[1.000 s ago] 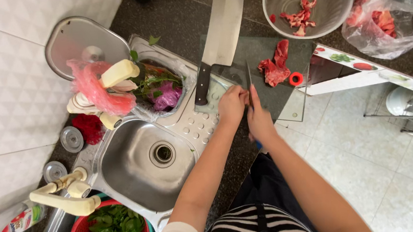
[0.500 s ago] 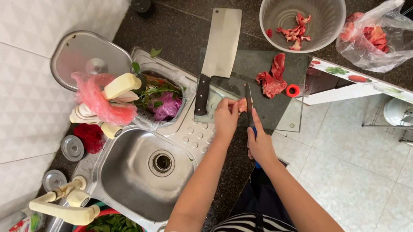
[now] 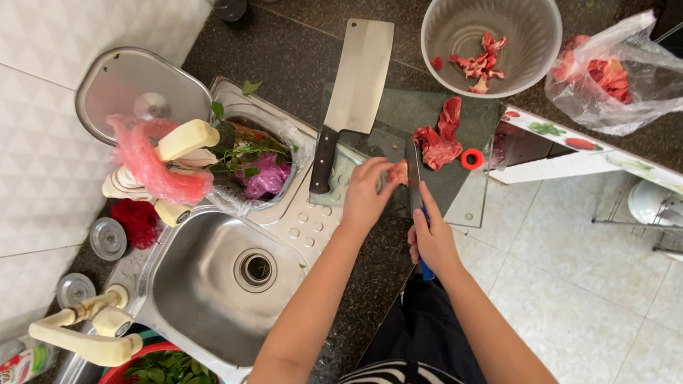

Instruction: The person cuts pieces of raw red meat into smaller strips on a glass cutting board using a knife. The cut pieces are placed into a nearby bowl. The person occasionally uses a larger cleaver to move the meat aside.

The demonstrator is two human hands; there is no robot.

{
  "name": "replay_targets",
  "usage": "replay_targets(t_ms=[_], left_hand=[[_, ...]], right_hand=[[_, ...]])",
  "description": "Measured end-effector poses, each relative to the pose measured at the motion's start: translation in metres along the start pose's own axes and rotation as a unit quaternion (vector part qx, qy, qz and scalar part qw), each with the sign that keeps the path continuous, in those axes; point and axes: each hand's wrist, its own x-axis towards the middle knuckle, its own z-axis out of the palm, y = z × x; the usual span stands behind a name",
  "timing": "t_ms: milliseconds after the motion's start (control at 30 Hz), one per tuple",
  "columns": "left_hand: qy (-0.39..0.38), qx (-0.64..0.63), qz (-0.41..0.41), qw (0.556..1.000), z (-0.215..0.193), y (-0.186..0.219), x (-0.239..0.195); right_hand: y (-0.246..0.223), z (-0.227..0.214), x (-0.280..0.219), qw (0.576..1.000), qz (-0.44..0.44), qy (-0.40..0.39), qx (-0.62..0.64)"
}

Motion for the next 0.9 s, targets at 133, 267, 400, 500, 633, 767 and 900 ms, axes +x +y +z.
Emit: replay_targets(t_ms=[133,267,400,500,633,767,900], left_hand=[[-0.047,0.027,0.068,0.996,0.005,0.006,0.004],[-0.023,0.036,0.107,0.993,0.008,0.0,0.003],[-0.013,0.054,0.158,0.986,0.011,-0.009,0.004],[-0.015,0.059,0.182,0.981,0.01,-0.01,0.008],[-0.022,0.077,0.205,0.976,0.006,-0.005,0.01],[-0.013,0.098,0.243,0.965,0.002,-0.001,0.009],[-0.02,0.047,0.232,0.971,0.004,-0.003,0.014]], right_hand=[[0.007,-0.001,0.005,1.0,0.004,0.0,-0.008],[0.01,0.0,0.004,0.999,-0.006,0.005,-0.046],[0.011,0.001,0.003,0.998,0.001,0.005,-0.064],[0.012,0.001,0.007,0.994,0.004,0.012,-0.108],[0.019,0.0,0.014,0.932,-0.143,0.071,-0.324],[0.024,0.003,0.014,0.927,-0.093,0.061,-0.357],[0.015,0.002,0.017,0.917,-0.131,0.074,-0.37]])
